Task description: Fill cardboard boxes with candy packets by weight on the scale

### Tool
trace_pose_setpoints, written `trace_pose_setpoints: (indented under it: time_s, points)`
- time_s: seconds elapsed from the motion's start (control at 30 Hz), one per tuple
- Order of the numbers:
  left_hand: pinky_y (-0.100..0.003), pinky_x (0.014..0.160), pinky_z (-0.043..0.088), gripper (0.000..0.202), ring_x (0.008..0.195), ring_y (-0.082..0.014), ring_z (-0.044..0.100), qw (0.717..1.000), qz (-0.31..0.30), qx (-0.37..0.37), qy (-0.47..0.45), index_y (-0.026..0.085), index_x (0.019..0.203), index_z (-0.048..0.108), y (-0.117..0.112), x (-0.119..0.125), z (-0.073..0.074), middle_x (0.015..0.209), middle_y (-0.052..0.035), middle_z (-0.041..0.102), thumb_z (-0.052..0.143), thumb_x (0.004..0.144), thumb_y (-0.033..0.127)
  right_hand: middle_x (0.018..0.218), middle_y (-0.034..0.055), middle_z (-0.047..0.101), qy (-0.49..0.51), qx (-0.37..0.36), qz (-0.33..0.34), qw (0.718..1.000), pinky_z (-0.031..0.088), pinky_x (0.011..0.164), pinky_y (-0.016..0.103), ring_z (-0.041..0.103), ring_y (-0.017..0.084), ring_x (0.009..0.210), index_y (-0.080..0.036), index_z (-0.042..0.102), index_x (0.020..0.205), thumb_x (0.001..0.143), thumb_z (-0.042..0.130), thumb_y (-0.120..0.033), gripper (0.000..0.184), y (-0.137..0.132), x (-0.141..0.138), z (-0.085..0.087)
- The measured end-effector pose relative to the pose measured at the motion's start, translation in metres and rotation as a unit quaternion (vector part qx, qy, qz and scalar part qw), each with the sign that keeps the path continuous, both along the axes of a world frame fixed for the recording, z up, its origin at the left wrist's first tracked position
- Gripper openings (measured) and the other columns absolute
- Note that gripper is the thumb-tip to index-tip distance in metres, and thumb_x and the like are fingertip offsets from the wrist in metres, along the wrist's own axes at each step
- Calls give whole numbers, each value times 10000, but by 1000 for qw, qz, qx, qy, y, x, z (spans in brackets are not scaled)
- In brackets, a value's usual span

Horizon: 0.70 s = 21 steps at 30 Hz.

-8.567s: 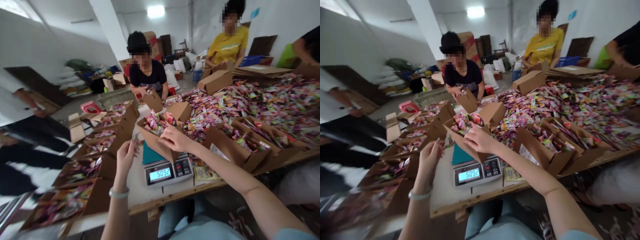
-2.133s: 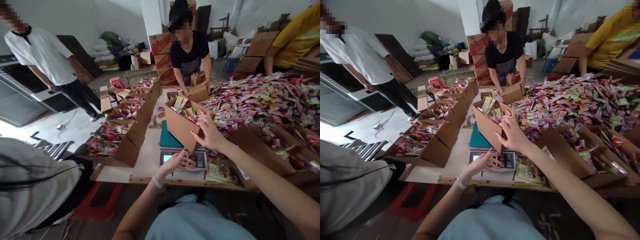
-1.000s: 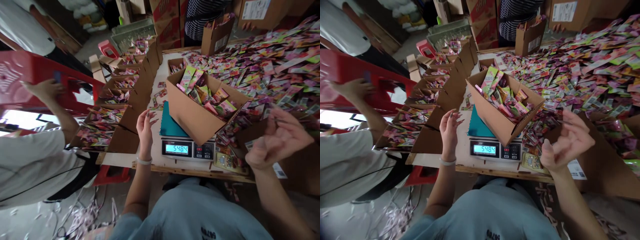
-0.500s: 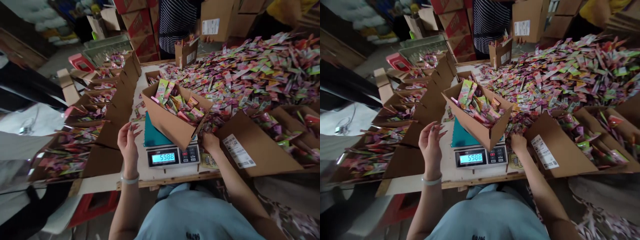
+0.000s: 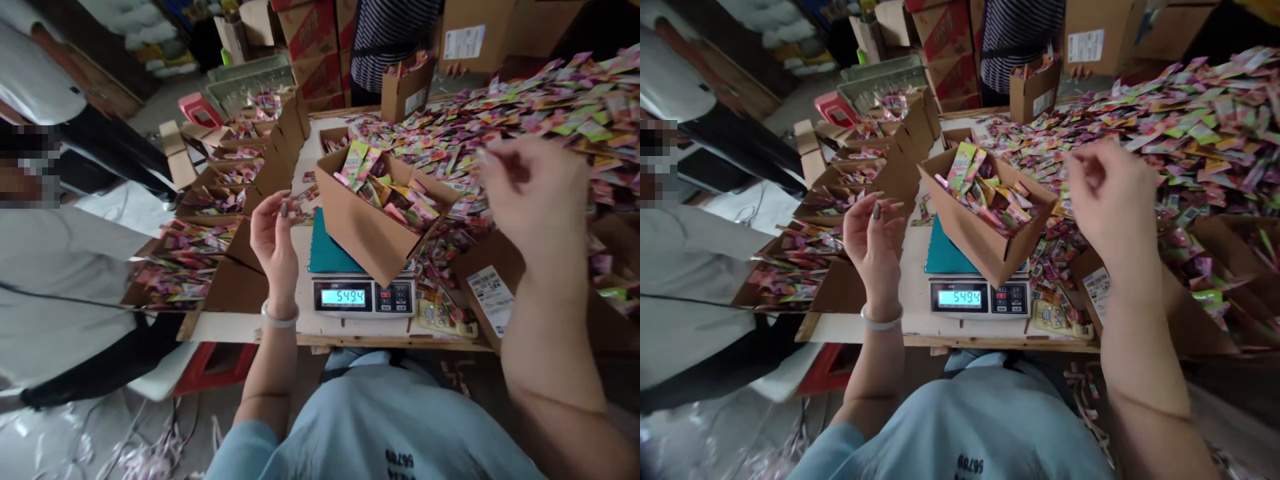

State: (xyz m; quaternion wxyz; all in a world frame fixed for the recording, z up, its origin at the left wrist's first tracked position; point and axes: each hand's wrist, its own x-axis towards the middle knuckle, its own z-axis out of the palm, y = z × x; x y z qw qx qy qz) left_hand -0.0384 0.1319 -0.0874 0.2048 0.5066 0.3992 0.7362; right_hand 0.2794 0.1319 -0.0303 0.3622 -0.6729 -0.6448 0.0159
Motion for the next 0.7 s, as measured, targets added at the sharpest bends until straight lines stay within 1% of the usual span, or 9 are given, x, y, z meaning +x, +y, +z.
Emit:
trace_pose_setpoints:
  time_s: [0.03, 0.07, 0.13, 0.2, 0.27, 0.3, 0.37, 0.5, 0.7]
  points:
    - [-227, 825, 623, 346, 1018, -152, 738, 1000, 6, 11, 4, 247, 1165, 722, 0, -5, -1, 1113, -35, 728, 747, 955, 520, 915, 101, 706, -21, -59, -49, 997, 513, 814, 345, 630, 191, 777, -138, 727, 1150, 1028, 512, -357, 330, -2, 1, -28]
    - [-223, 816, 621, 343, 1013, -151, 738, 1000, 11, 17, 7, 250, 1164, 723, 0, -10, -4, 1109, -35, 727, 746, 956, 522, 912, 116, 702, -52, -163, -83, 982, 497, 806, 331, 628, 195, 788, -113, 715, 1152, 1014, 504, -285, 305, -8, 2, -62]
    - [-215, 798, 617, 332, 1000, -147, 739, 1000, 14, 16, 6, 255, 1166, 724, 2, -18, -10, 1098, -35, 726, 742, 963, 516, 945, 137, 715, -67, -275, -39, 958, 485, 751, 301, 648, 215, 826, -95, 722, 1164, 929, 644, -267, 302, -24, 0, -133]
    - [-216, 800, 618, 325, 1008, -149, 739, 1000, 8, 9, 4, 260, 1178, 721, 6, -22, -15, 1109, -40, 727, 733, 971, 511, 1151, 208, 704, -123, -310, -2, 943, 503, 802, 327, 663, 282, 1016, -78, 694, 1293, 909, 673, -278, 434, -42, -4, -194]
    - [-226, 815, 624, 335, 1025, -155, 739, 1000, 0, 6, 10, 266, 1196, 712, 9, -20, -17, 1127, -45, 728, 723, 977, 518, 1280, 247, 664, -175, -308, 16, 935, 514, 872, 366, 638, 321, 1149, -64, 652, 1387, 973, 560, -250, 463, -54, -5, -232]
    - [-230, 821, 627, 342, 1032, -158, 740, 1000, -3, 7, 15, 268, 1202, 708, 10, -19, -16, 1132, -45, 727, 719, 978, 526, 1288, 246, 664, -187, -304, 21, 934, 516, 893, 372, 636, 314, 1161, -65, 650, 1397, 1003, 487, -224, 455, -57, -3, -241]
    - [-229, 821, 629, 348, 1039, -160, 743, 1000, -9, 9, 20, 270, 1201, 705, 11, -16, -14, 1125, -43, 726, 715, 978, 537, 1236, 218, 697, -184, -298, 27, 936, 522, 900, 358, 655, 279, 1109, -87, 679, 1365, 1035, 406, -206, 444, -57, 5, -246]
    - [-210, 807, 628, 336, 1017, -146, 747, 1000, -17, 13, 5, 263, 1184, 716, 11, -12, -12, 1095, -34, 727, 731, 972, 523, 1123, 182, 741, -168, -263, 24, 950, 539, 850, 341, 686, 255, 1009, -128, 713, 1340, 1075, 357, -291, 472, -48, 27, -227]
    - [-199, 787, 625, 295, 921, -116, 746, 999, -30, 3, -31, 254, 1155, 733, 9, -8, -16, 1036, -21, 730, 762, 961, 475, 1087, 174, 764, -93, -112, -17, 989, 561, 796, 353, 723, 256, 874, -129, 775, 1209, 1040, 406, -404, 491, -40, 49, -214]
